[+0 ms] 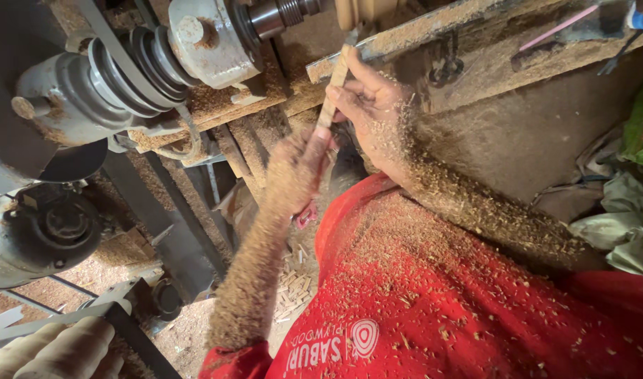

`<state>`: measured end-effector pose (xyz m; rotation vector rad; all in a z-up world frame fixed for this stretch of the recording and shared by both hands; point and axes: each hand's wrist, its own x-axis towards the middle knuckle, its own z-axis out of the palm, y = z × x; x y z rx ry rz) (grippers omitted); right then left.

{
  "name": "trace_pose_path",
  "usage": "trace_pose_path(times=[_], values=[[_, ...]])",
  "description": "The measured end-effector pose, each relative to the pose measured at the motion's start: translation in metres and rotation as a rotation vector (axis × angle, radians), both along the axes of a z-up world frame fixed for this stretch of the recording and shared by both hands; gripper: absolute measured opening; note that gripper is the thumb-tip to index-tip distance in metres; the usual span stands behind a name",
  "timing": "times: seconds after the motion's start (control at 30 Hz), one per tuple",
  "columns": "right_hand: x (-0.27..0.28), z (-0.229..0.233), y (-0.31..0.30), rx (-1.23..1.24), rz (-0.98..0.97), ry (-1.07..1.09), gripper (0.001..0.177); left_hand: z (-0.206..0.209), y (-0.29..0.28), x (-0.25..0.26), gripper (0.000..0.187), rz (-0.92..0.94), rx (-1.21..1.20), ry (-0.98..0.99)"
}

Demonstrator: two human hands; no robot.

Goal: The person shapes a piece of wood on a lathe using a chisel and then applies detail using a small hand tool.

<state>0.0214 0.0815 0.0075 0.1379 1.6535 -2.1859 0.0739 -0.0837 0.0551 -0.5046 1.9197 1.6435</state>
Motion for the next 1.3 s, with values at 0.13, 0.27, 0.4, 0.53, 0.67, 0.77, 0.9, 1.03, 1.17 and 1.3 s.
trace_pose_path(times=[0.13,0.27,0.4,0.53,0.67,0.77,0.9,1.03,1.17,1.3], values=[[-0.001,0.006,-0.005,0.110,0.010,0.022,0.056,0.007,-0.030,-0.020,0.042,-0.058,0.140,-0.107],[-0.002,0.000,-0.010,0.072,-0.036,0.066,0.054,0.015,-0.052,-0.037,0.040,-0.114,0.115,-0.186],[-0.002,0.001,-0.014,0.092,-0.046,-0.004,0.054,0.013,-0.064,-0.045,0.041,-0.144,0.206,-0.145],[0.001,0.014,-0.010,0.096,0.010,-0.008,0.059,0.006,-0.070,-0.027,0.041,-0.171,0.097,-0.159],[0.014,0.020,0.011,0.101,0.116,-0.045,0.063,-0.006,-0.030,0.007,0.032,0.071,0.285,-0.228],[0.026,0.017,0.028,0.267,0.287,0.131,0.030,-0.017,0.021,0.027,0.031,-0.144,0.023,0.274],[0.026,0.020,0.058,0.442,0.165,0.070,0.030,-0.031,0.046,0.027,0.035,-0.414,-0.035,-0.076],[-0.009,0.019,0.072,0.244,0.270,0.482,0.049,-0.042,0.042,0.002,0.035,0.085,0.128,0.244],[0.012,0.024,0.069,0.469,0.228,0.149,0.050,-0.057,0.055,-0.037,0.037,0.272,0.229,0.174],[0.023,0.029,0.061,0.483,0.175,-0.114,0.050,-0.067,0.073,-0.056,0.034,0.489,0.510,0.147]])
